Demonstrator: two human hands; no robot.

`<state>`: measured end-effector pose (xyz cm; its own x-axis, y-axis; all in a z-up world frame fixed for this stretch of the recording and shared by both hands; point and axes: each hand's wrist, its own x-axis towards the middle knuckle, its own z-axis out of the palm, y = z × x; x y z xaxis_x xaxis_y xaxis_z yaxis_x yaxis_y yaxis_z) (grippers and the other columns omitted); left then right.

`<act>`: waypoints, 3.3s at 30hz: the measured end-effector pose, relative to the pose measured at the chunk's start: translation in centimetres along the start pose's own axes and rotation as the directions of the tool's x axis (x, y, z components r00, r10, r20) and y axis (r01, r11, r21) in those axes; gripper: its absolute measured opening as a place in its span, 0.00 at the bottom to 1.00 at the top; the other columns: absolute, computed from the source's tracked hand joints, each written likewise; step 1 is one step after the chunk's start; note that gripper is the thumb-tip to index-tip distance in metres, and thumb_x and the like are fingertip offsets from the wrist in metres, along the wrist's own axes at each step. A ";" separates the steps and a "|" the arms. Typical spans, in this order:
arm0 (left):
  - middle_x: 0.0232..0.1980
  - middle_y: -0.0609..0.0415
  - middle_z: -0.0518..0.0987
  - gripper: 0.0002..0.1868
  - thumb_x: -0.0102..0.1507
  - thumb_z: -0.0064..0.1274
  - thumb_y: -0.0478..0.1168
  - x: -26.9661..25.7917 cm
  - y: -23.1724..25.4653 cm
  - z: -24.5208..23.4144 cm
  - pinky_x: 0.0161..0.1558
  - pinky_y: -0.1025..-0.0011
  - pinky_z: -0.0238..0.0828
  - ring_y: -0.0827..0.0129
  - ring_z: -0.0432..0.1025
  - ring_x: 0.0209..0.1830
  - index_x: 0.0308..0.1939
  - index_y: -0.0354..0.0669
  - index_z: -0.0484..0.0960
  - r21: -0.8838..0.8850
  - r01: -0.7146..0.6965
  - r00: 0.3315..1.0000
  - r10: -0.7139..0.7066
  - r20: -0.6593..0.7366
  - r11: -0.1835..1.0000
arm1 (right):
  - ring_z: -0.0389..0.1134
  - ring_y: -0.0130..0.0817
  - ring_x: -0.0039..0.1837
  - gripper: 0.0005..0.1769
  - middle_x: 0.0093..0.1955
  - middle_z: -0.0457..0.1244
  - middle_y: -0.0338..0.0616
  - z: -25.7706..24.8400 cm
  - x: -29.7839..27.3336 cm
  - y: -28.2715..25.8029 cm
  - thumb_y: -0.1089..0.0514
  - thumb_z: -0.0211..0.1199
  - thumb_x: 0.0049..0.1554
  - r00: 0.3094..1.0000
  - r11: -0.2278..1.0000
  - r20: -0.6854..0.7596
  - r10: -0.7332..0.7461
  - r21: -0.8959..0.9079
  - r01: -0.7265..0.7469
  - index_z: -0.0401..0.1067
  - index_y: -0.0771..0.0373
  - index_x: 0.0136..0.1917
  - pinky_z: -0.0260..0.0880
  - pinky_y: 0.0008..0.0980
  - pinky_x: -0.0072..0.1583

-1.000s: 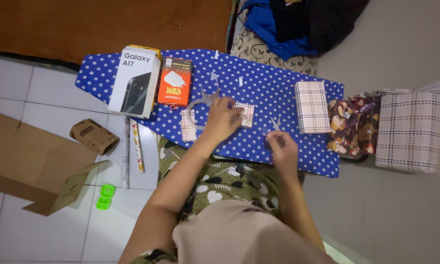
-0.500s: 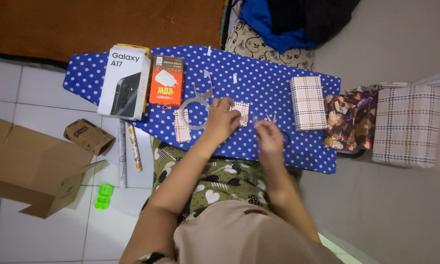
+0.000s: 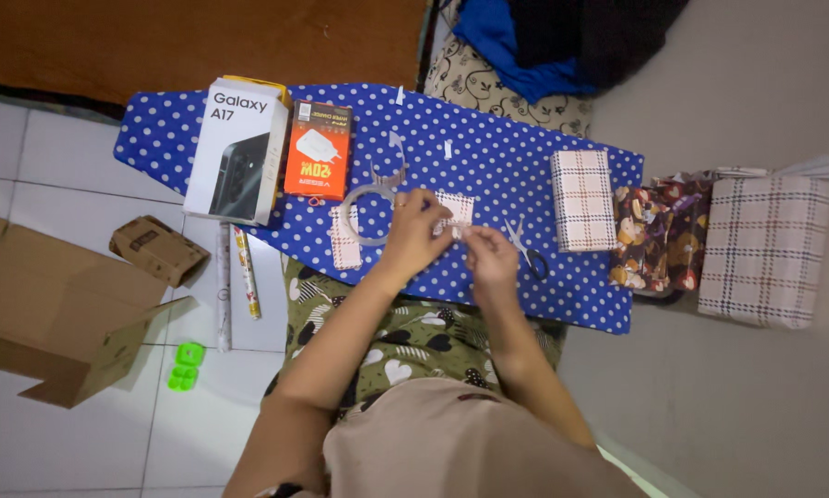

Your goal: The person tapes small patterned boxes on a blue polka-dot ironing board, using clear tape and scissors. They repeatedly apply tape to the boxes, cut the tape, and smooth it down, handling the boxes one at a time.

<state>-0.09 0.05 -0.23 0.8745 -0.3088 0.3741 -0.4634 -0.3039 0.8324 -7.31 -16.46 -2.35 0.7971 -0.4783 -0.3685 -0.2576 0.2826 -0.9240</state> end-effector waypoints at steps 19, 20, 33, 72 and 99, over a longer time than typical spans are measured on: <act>0.50 0.52 0.74 0.06 0.54 0.66 0.37 -0.7 -2.0 0.9 0.58 0.61 0.64 0.53 0.64 0.55 0.35 0.44 0.88 -0.152 0.117 0.993 -0.116 0.014 0.981 | 0.65 0.21 0.37 0.10 0.40 0.71 0.42 3.0 -1.0 -2.0 0.62 0.69 0.54 0.992 0.940 -0.063 -0.111 -0.331 0.084 0.80 0.71 0.48 0.61 0.19 0.39; 0.50 0.52 0.74 0.06 0.54 0.66 0.37 -0.8 -2.1 1.0 0.58 0.61 0.64 0.53 0.64 0.55 0.35 0.44 0.88 -0.154 0.115 0.993 -0.114 0.014 0.981 | 0.67 0.22 0.39 0.10 0.41 0.72 0.42 3.0 -0.8 -1.7 0.62 0.69 0.54 0.990 0.943 -0.050 -0.132 -0.315 0.110 0.80 0.71 0.48 0.64 0.19 0.41; 0.49 0.53 0.76 0.08 0.53 0.64 0.35 -1.0 -2.9 1.1 0.56 0.62 0.66 0.55 0.66 0.52 0.36 0.42 0.88 -0.179 0.069 0.998 -0.070 0.002 0.981 | 0.64 0.21 0.38 0.08 0.38 0.69 0.38 2.3 0.5 0.0 0.62 0.71 0.54 0.975 0.886 -0.040 -0.221 -0.426 0.183 0.78 0.69 0.45 0.61 0.18 0.39; 0.53 0.47 0.73 0.13 0.53 0.63 0.35 -0.4 -1.7 -1.0 0.55 0.58 0.68 0.48 0.65 0.55 0.43 0.45 0.87 -0.022 -0.034 0.996 0.036 0.082 0.999 | 0.73 0.43 0.41 0.12 0.41 0.72 0.50 4.9 -0.5 -4.5 0.55 0.64 0.55 0.963 0.237 0.149 -0.226 -0.950 0.203 0.83 0.53 0.52 0.71 0.38 0.48; 0.49 0.48 0.74 0.12 0.52 0.64 0.41 -0.2 -1.3 -0.7 0.51 0.58 0.67 0.50 0.66 0.51 0.39 0.47 0.91 0.167 -0.084 0.995 0.074 0.064 0.982 | 0.53 0.24 0.26 0.37 0.33 0.61 0.40 1.7 -0.7 -2.0 0.70 0.72 0.48 0.962 0.954 -0.125 0.244 -0.149 -0.261 0.61 0.75 0.68 0.49 0.25 0.27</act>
<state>0.43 1.12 -1.11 0.8268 -0.3877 0.4076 -0.5525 -0.4228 0.7184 -6.38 -15.30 -0.05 0.6354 -0.4949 -0.5927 -0.5354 0.2707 -0.8001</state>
